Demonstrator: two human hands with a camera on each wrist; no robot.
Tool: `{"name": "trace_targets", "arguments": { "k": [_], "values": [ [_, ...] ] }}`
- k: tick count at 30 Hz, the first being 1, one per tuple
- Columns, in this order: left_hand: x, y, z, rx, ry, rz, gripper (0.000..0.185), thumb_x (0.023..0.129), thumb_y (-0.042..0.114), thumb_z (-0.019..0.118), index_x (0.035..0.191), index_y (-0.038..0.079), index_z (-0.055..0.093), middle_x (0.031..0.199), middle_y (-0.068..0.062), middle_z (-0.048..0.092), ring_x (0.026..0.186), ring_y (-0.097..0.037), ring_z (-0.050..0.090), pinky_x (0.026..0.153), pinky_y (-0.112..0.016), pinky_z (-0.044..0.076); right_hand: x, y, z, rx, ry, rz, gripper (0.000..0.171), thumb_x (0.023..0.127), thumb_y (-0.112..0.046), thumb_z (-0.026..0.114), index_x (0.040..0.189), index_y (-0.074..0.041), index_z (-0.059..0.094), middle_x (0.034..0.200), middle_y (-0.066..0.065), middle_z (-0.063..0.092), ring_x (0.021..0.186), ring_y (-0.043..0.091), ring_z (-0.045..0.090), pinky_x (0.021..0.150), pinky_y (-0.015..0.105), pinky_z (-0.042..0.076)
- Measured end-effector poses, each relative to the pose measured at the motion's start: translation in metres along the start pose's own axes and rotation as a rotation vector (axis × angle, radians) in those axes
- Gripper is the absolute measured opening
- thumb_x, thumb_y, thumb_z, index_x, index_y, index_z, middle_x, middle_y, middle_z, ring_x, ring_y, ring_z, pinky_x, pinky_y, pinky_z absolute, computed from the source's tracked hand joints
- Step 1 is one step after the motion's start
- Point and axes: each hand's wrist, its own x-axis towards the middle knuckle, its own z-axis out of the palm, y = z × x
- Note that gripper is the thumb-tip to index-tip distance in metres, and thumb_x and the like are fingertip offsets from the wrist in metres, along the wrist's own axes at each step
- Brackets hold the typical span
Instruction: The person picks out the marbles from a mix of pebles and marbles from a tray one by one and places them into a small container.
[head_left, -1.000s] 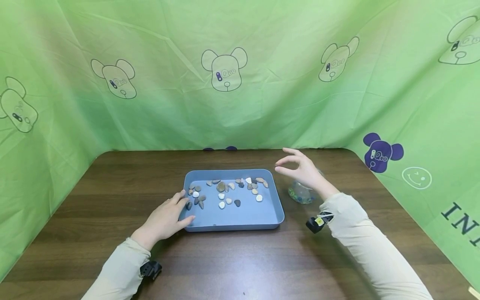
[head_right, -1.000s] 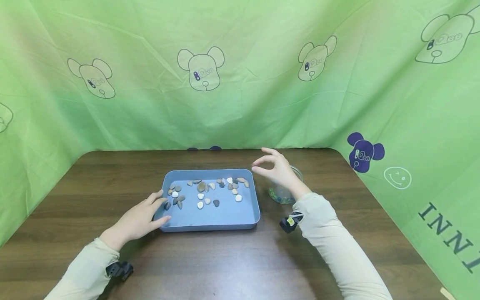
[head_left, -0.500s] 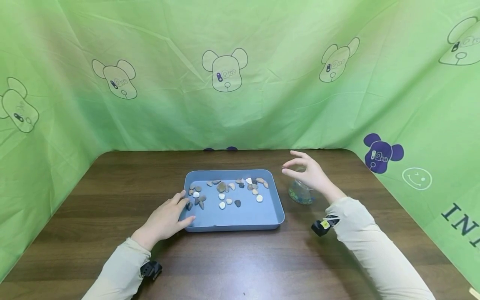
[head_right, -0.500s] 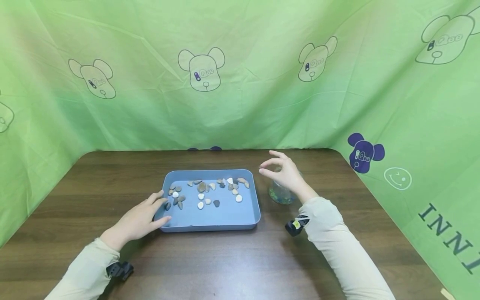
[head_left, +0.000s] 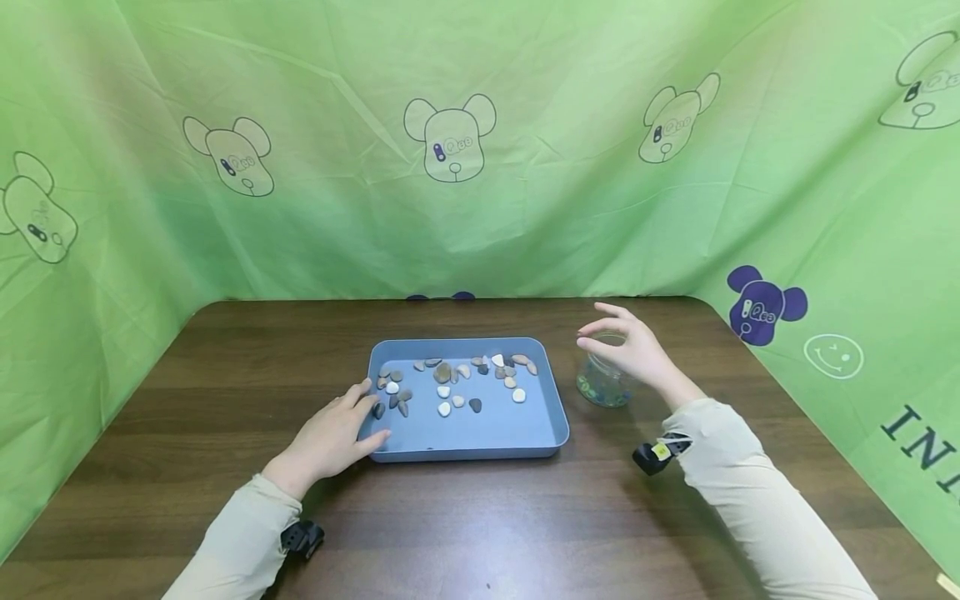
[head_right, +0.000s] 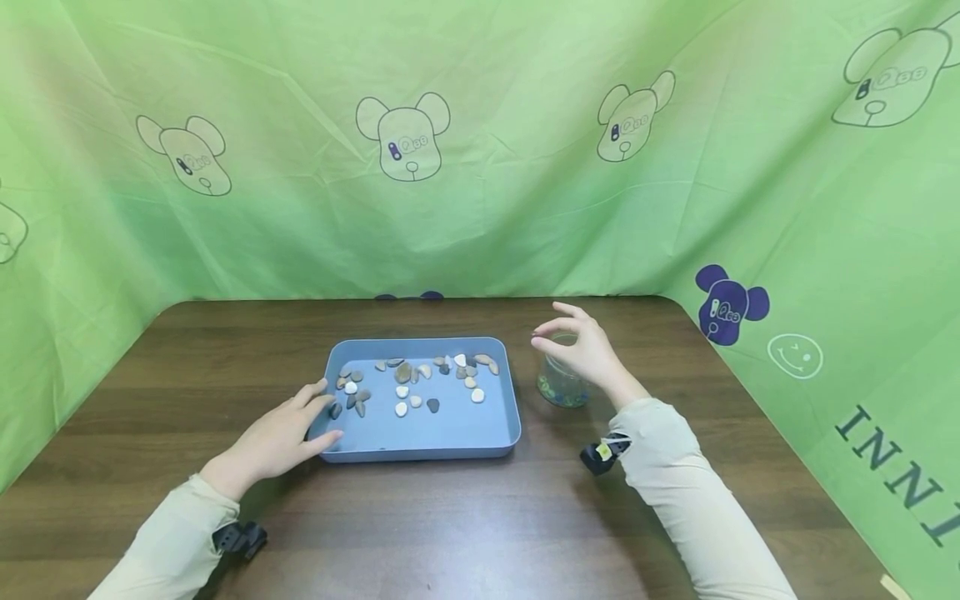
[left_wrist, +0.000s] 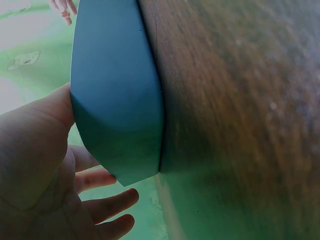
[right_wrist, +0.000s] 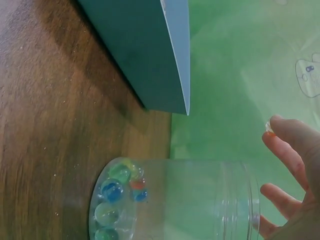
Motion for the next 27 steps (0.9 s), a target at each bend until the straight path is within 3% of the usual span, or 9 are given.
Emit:
{"name": "trace_targets", "arguments": {
  "k": [27],
  "values": [
    [0.000, 0.000, 0.000, 0.000, 0.001, 0.001, 0.057, 0.090, 0.039, 0.058, 0.129, -0.002, 0.052, 0.144, -0.023, 0.039, 0.119, -0.047, 0.050, 0.099, -0.054, 0.043, -0.010, 0.020, -0.012, -0.031, 0.006, 0.058, 0.029, 0.085, -0.023, 0.067, 0.103, 0.000, 0.069, 0.145, 0.026, 0.035, 0.133, 0.048, 0.031, 0.106, 0.064, 0.024]
  ]
}}
